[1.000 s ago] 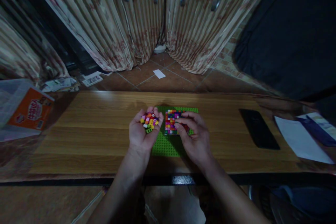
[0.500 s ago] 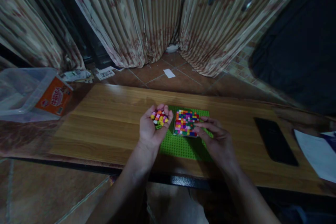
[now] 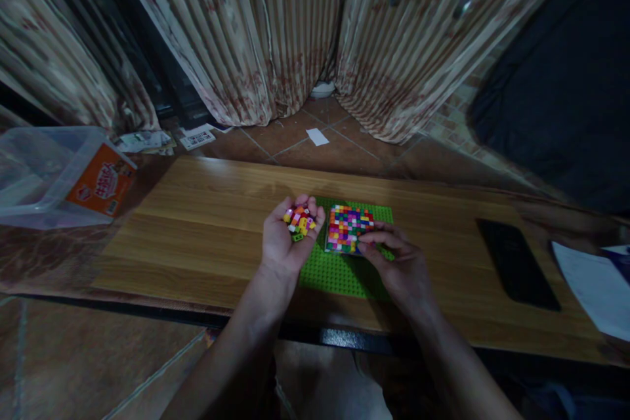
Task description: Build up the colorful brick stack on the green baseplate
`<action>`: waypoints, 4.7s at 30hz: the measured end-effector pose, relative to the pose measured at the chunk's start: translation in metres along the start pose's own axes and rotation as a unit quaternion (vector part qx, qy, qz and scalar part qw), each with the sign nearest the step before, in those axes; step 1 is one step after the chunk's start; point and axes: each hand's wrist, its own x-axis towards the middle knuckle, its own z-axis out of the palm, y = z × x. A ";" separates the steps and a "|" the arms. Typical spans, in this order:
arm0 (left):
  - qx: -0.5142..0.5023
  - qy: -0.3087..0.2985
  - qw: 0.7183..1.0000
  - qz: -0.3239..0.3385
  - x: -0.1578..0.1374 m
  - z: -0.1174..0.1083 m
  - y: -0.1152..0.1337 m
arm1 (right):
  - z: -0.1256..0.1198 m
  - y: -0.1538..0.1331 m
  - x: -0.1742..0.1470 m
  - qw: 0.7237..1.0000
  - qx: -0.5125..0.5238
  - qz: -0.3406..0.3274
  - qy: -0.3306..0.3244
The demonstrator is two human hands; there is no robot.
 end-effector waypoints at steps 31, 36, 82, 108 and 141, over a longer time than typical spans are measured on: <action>0.010 -0.005 1.000 -0.002 0.002 -0.002 -0.001 | 0.005 0.000 0.003 0.996 0.066 0.050 0.026; 0.007 0.000 1.000 -0.002 0.002 -0.002 -0.001 | 0.006 -0.001 0.004 0.995 0.072 0.062 0.032; 0.007 -0.090 0.991 -0.100 -0.014 0.006 -0.018 | 0.033 -0.033 -0.007 0.977 -0.097 -0.185 0.032; -0.028 -0.084 0.987 -0.137 -0.017 0.005 -0.027 | 0.032 -0.037 -0.007 0.977 -0.083 -0.192 0.044; -0.042 -0.060 0.997 -0.028 -0.006 0.000 0.004 | -0.001 -0.027 0.006 0.994 0.089 -0.034 0.059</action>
